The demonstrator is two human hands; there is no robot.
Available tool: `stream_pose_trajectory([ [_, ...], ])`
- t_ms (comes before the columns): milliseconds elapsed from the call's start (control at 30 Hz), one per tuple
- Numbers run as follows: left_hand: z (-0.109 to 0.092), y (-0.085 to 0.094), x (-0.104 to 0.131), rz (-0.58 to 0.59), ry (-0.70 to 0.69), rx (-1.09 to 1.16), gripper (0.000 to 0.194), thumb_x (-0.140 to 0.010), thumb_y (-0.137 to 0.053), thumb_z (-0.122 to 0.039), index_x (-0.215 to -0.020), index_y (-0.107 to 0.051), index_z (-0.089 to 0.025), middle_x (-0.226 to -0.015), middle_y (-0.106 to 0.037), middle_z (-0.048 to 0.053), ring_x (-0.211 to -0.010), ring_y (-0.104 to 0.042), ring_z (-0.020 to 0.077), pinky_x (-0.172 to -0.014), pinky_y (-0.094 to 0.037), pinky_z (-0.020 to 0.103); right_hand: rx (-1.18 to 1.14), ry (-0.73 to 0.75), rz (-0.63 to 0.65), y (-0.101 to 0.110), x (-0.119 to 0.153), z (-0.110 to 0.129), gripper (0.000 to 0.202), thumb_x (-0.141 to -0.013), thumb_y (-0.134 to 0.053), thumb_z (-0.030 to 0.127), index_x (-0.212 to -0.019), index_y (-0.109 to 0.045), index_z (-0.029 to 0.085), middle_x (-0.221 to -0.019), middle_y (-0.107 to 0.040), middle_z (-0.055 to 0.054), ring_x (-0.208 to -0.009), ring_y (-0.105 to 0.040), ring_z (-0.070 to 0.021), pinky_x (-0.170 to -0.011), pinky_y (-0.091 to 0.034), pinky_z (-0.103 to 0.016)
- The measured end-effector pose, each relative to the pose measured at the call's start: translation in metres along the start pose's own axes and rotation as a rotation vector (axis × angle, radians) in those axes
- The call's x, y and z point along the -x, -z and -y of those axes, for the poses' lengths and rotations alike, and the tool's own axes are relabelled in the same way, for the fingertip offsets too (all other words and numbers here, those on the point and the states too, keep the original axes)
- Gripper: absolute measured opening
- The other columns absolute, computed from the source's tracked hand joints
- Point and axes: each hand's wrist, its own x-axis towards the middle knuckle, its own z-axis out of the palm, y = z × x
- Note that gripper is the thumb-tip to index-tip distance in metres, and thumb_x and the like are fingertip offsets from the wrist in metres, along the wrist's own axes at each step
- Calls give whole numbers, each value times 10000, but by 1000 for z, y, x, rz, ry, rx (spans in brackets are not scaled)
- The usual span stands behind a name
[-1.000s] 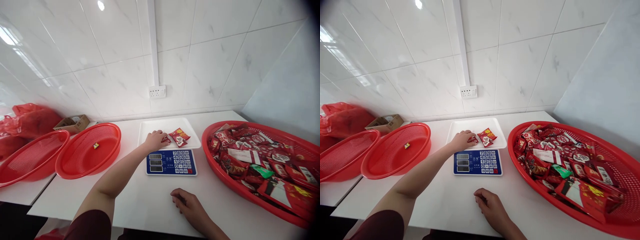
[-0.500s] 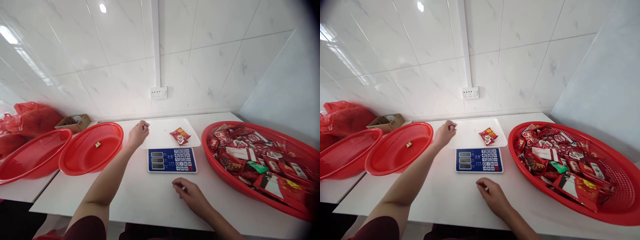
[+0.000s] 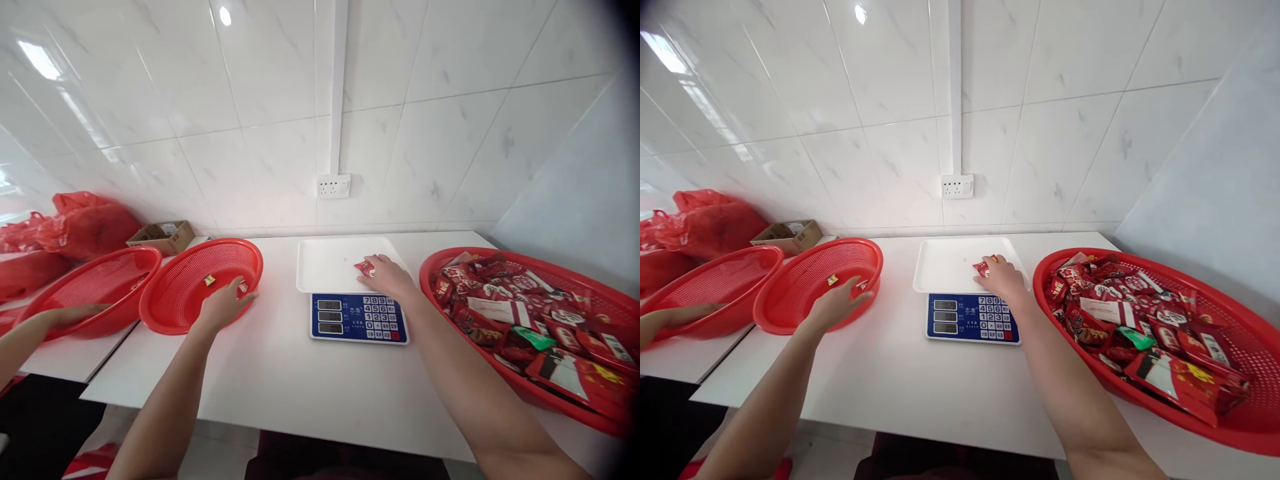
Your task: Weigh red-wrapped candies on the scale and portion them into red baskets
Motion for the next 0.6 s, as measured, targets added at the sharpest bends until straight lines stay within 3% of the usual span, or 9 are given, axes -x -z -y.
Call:
stream_pose_trajectory([
  [67,-2,-5,7,65,-20,-19,633,-845,-378,-561,-1364,-337,-202,-1150,-618,165,-1001,-601,326,-736,-464,390,-26,1,12,0,-3,-2,383,-745,-563,338,-1105,-606,214,-1191,-558,-125,-987,-579,-305,-765,-462,-394],
  [167,-8,-12,16,44,-58,-44,477,-902,-336,-384,-1343,-350,-201,-1111,-633,156,-981,-612,300,-718,-465,376,-97,0,-11,4,-6,2,292,-734,-547,247,-999,-637,163,-1108,-599,-145,-977,-585,-297,-759,-460,-377],
  [267,-17,-18,24,39,-109,-55,384,-917,-314,-310,-1282,-401,-229,-1075,-644,128,-970,-614,276,-715,-466,363,-225,34,-26,9,-9,24,305,-744,-521,217,-1022,-607,128,-1047,-638,-142,-956,-604,-272,-750,-477,-358],
  [433,-33,-23,42,38,-182,-63,301,-905,-349,-272,-1182,-466,-253,-1031,-651,95,-939,-621,255,-692,-471,341,-440,253,1,5,-11,110,361,-829,-479,305,-1155,-541,162,-1129,-636,-91,-1025,-602,-206,-809,-496,-311],
  [533,-37,-25,50,25,-184,-73,310,-876,-372,-199,-1160,-482,-258,-1026,-654,78,-931,-624,243,-702,-471,335,-489,396,-15,0,-8,165,541,-842,-510,420,-1323,-426,185,-1387,-439,-103,-1277,-398,-237,-1019,-365,-376],
  [600,-37,-25,51,13,-174,-75,328,-862,-391,-192,-1168,-484,-269,-1029,-655,68,-932,-624,239,-696,-475,328,-497,512,31,-4,-2,188,607,-851,-502,448,-1382,-363,189,-1472,-308,-110,-1364,-244,-258,-1081,-276,-421],
])
